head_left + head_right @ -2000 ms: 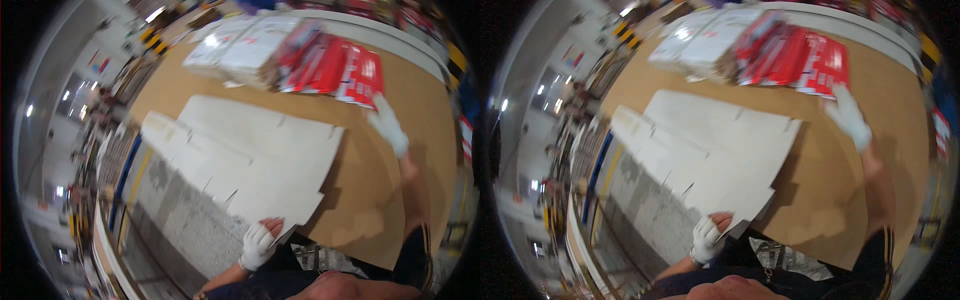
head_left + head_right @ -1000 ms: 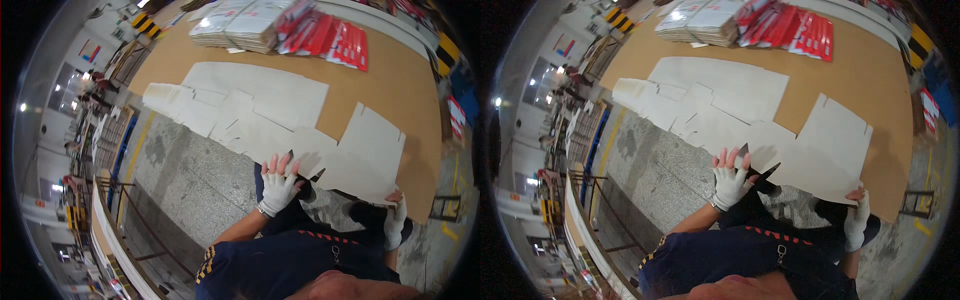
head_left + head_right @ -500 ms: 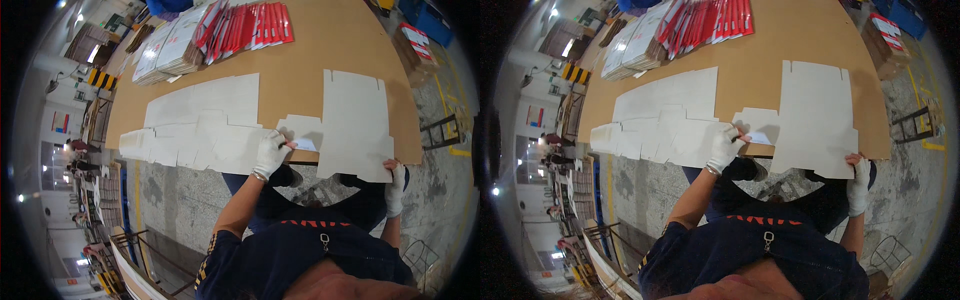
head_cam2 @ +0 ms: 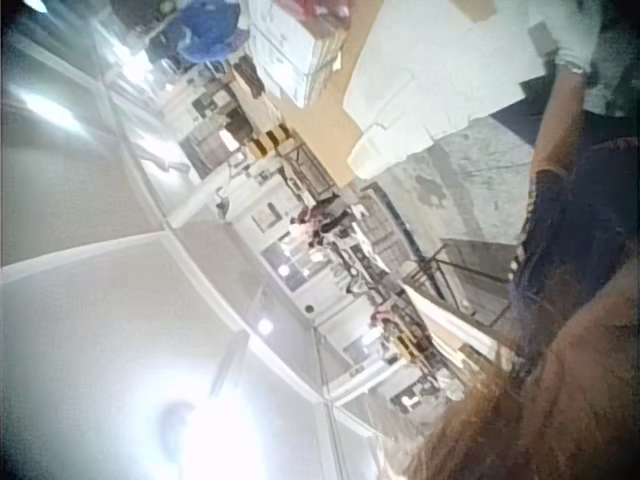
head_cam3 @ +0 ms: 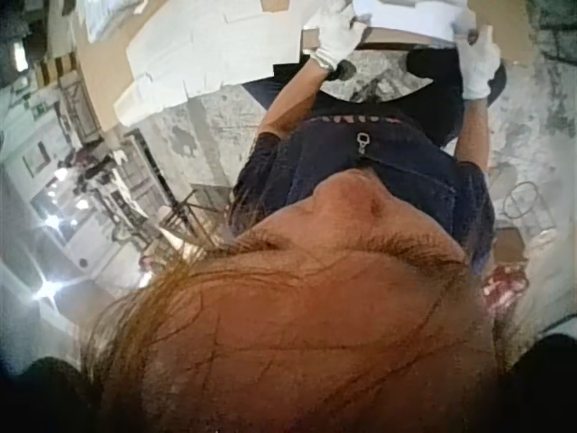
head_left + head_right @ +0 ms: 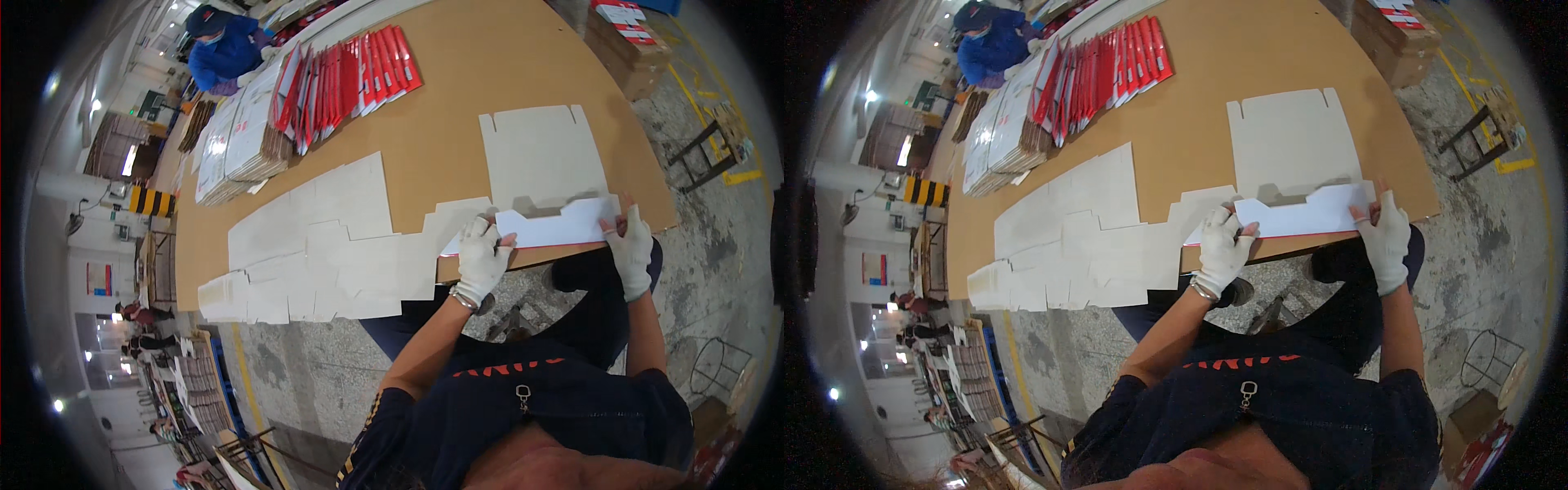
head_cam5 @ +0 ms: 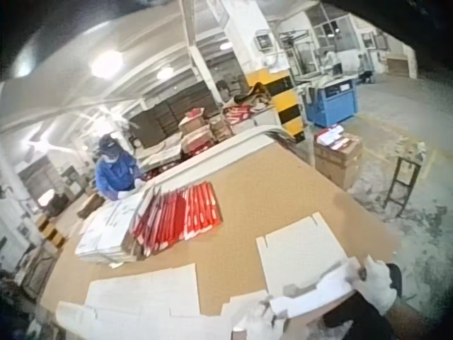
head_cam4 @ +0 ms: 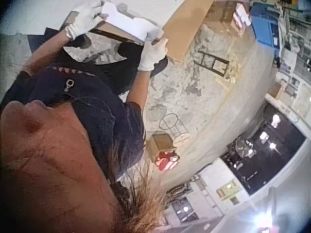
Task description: Manually folding and assembling paper/cardboard packaging templates at an industrial packaging station.
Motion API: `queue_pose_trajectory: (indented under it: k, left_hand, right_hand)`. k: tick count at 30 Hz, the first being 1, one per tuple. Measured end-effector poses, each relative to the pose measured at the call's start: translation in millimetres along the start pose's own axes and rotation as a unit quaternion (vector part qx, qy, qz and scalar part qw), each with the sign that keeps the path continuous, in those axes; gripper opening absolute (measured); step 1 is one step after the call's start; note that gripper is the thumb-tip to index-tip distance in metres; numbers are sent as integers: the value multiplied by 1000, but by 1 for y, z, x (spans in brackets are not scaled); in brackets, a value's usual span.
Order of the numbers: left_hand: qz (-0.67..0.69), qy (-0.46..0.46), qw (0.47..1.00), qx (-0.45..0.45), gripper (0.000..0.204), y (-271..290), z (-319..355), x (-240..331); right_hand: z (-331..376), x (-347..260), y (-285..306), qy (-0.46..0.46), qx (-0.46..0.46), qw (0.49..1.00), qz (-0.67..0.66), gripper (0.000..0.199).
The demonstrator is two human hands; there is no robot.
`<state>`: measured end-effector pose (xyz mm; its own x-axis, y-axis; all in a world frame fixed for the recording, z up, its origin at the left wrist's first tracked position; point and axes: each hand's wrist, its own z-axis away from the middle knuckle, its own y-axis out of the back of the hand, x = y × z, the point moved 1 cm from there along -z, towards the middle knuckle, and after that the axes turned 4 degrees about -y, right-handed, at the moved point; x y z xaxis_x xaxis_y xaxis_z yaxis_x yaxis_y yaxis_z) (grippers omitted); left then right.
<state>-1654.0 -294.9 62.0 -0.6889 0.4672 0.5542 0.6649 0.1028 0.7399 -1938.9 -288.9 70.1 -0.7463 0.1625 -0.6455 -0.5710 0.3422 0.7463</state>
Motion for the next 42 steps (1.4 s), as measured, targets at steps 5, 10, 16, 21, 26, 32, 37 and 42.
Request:
queue_pose_trajectory:
  k: [5,10,16,21,26,32,37,42]
  left_hand:
    - [-160,-23,986,-37,46,-18,-3,7]
    - [-156,-50,976,-145,80,-26,-7,37]
    - [-168,-162,953,-196,94,-43,2,56]
    - [-97,-82,968,-215,99,-20,0,57]
    - [-102,-150,965,-190,94,-36,-2,64]
    - [-206,-95,923,-310,88,-5,27,61]
    - [-373,-225,886,-157,90,34,109,-29]
    - [-73,-218,967,-106,41,62,121,-106]
  right_hand:
    - [23,10,2,11,132,987,-89,74]
    - [103,19,-28,-182,-66,901,-388,65]
    - [105,-35,-64,-283,-224,794,-490,26]
    - [70,-7,-44,-79,-10,928,-364,18]
    - [44,4,-28,203,50,978,2,29]
    - [17,-2,-61,402,-91,907,83,60]
    - [15,3,-40,391,-44,910,127,50]
    - [4,2,-48,387,-59,914,108,48]
